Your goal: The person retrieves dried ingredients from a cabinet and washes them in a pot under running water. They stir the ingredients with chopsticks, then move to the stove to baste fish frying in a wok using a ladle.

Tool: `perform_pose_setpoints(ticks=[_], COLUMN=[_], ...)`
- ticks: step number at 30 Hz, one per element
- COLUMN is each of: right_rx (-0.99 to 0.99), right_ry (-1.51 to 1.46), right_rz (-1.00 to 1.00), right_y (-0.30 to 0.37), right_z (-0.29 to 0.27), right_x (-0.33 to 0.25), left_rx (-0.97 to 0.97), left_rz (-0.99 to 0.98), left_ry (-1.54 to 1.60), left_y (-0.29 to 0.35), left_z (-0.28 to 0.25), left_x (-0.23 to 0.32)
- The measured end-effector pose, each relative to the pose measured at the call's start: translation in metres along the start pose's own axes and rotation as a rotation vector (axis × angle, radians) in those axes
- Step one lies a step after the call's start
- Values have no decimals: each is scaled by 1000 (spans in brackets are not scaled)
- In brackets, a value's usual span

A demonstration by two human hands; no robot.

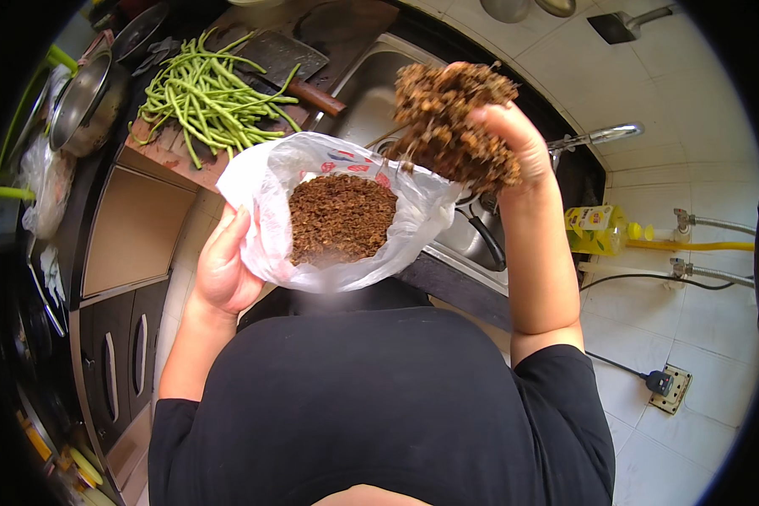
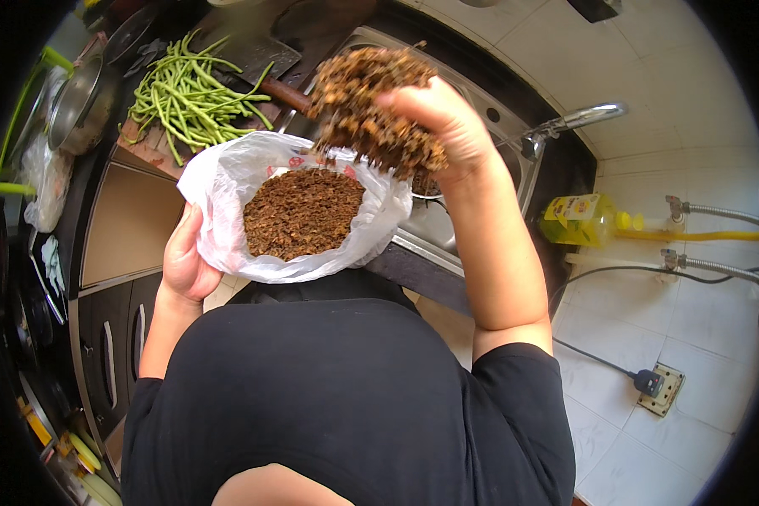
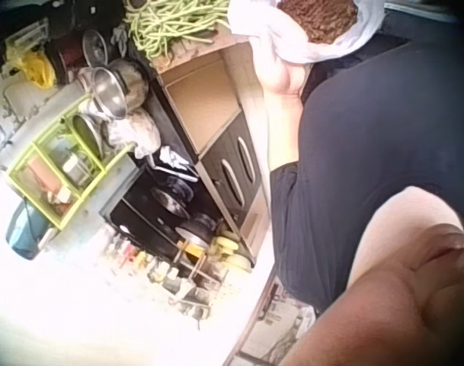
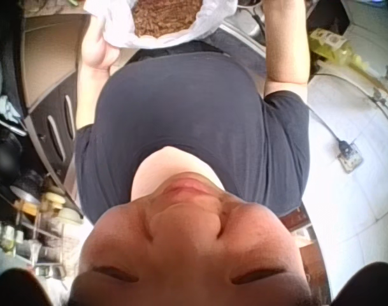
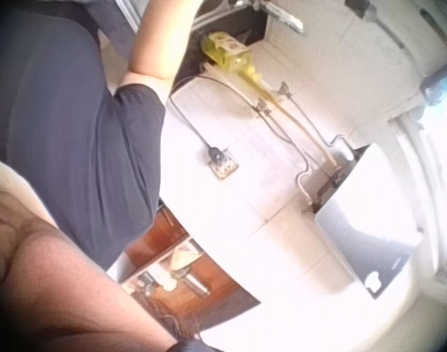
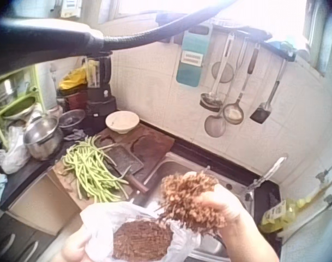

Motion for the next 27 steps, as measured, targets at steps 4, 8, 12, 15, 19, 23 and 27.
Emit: perform_pose_setpoints(ticks=[4, 8, 12, 15, 19, 23, 27], right_rx=[236, 135, 381, 590, 746, 876, 921], right_ry=[-136, -331, -292, -404, 121, 412, 276], right_rz=[-32, -1, 70, 115, 164, 465, 534], right_y=[6, 0, 2, -2, -13, -11, -10], right_z=[-57, -123, -182, -231, -292, -299, -300], right_x=[-13, 5, 59, 126, 202, 230, 231], left_rx=[30, 51, 90, 126, 198, 198, 262], left_rz=[1, -20, -30, -19, -9, 27, 30], left_ry=[-25, -105, -180, -206, -178, -208, -149], left_y=[2, 6, 16, 20, 30, 39, 45], left_z=[-1, 4, -3, -6, -13, -12, -13], left_x=[-1, -3, -6, -5, -2, -1, -1])
Point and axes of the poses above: each hand's wrist, its own y-axis away from the middle knuckle, its own z-axis out of the palm, x = y × z, the point moved 5 cm from there along -y, towards the middle knuckle, and after that the axes turned 3 degrees about -z, right-handed, at the moved point
